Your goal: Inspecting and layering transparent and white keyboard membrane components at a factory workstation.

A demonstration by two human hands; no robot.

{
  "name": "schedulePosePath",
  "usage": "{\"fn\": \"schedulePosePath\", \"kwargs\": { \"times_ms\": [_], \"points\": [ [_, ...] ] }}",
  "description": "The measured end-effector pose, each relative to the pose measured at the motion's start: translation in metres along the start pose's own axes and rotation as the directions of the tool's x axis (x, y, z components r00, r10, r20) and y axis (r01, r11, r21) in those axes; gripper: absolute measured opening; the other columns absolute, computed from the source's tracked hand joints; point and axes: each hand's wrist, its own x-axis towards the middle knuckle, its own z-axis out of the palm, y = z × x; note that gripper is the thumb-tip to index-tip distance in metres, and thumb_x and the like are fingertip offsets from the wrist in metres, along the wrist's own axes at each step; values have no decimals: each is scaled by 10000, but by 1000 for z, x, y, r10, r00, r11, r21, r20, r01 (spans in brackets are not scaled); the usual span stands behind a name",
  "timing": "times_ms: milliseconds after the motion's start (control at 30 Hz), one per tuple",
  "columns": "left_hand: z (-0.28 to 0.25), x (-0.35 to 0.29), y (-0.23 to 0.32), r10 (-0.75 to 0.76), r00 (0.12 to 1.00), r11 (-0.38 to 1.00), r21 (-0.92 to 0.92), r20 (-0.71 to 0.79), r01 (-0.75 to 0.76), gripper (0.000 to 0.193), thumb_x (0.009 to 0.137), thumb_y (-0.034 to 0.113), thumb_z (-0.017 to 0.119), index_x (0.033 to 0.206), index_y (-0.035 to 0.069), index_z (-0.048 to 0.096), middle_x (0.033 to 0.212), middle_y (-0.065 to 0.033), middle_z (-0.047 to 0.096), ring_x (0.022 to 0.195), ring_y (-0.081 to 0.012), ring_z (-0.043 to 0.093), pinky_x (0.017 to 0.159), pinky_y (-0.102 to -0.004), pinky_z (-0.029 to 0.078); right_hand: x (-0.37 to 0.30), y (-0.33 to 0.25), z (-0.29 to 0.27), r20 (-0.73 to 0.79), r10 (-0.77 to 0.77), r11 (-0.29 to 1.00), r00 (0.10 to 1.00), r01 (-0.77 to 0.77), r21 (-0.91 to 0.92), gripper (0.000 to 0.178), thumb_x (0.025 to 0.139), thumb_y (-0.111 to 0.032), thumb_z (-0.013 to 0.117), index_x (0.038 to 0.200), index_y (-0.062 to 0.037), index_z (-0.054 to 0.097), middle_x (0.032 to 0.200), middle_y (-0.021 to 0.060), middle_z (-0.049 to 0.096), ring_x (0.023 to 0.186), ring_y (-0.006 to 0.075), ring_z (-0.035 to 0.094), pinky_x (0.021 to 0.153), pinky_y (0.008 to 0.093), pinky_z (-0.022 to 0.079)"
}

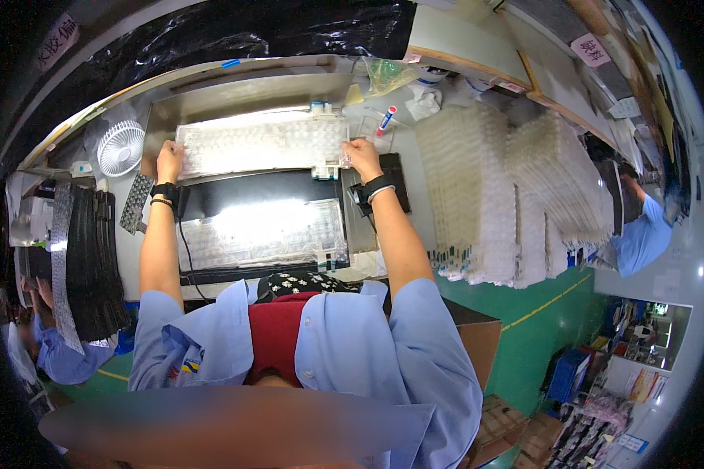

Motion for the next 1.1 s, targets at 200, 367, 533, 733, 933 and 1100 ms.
{"fn": "schedulePosePath", "kwargs": {
  "times_ms": [200,367,533,733,933,1100],
  "points": [
    [-1,-4,10,0,996,1000,6,-94,1,356,757,206,631,1016,22,469,881,-222,596,878,-380,567,749,-431,433,12,11,4,-121,-18,994,993,5,-113,174,810,-177,604,809,-7,570,691,26,572,576,86,507,515,230,408],
    [-3,-27,24,213,955,971,156,-207,-183,593,687,180,706,1171,6,411,1127,-237,511,1045,-391,485,848,-417,408,-2,11,11,-289,-386,857,876,226,-463,332,800,-212,593,1024,29,548,919,170,616,857,262,590,745,327,452],
    [13,-36,10,94,995,979,177,39,-100,731,676,272,719,1253,-14,374,1167,-281,462,1094,-404,445,927,-423,372,5,13,13,-81,-332,787,940,229,-573,465,826,-266,542,1175,34,471,1058,228,571,988,326,552,840,369,418],
    [-30,-79,11,260,940,964,12,-220,-264,545,799,259,603,1210,-51,424,1134,-278,500,1043,-371,498,890,-386,392,-39,-14,-7,-177,-321,872,930,217,-439,427,808,-264,571,1129,13,521,1071,235,556,961,321,566,817,351,442],
    [-32,-188,-57,-48,998,971,237,47,35,555,731,286,655,1105,-90,492,985,-280,564,896,-387,557,776,-404,450,-137,38,-1,169,-92,768,981,178,-615,475,814,-286,581,1157,31,496,933,180,600,821,254,592,734,317,453],
    [-31,-222,-30,-82,997,948,309,-6,80,455,719,219,668,1041,-58,505,934,-255,564,951,-373,516,813,-393,422,-180,36,18,147,-227,526,963,248,-813,425,814,-210,526,1142,55,476,1014,239,549,891,379,556,769,406,456]
  ]
}}
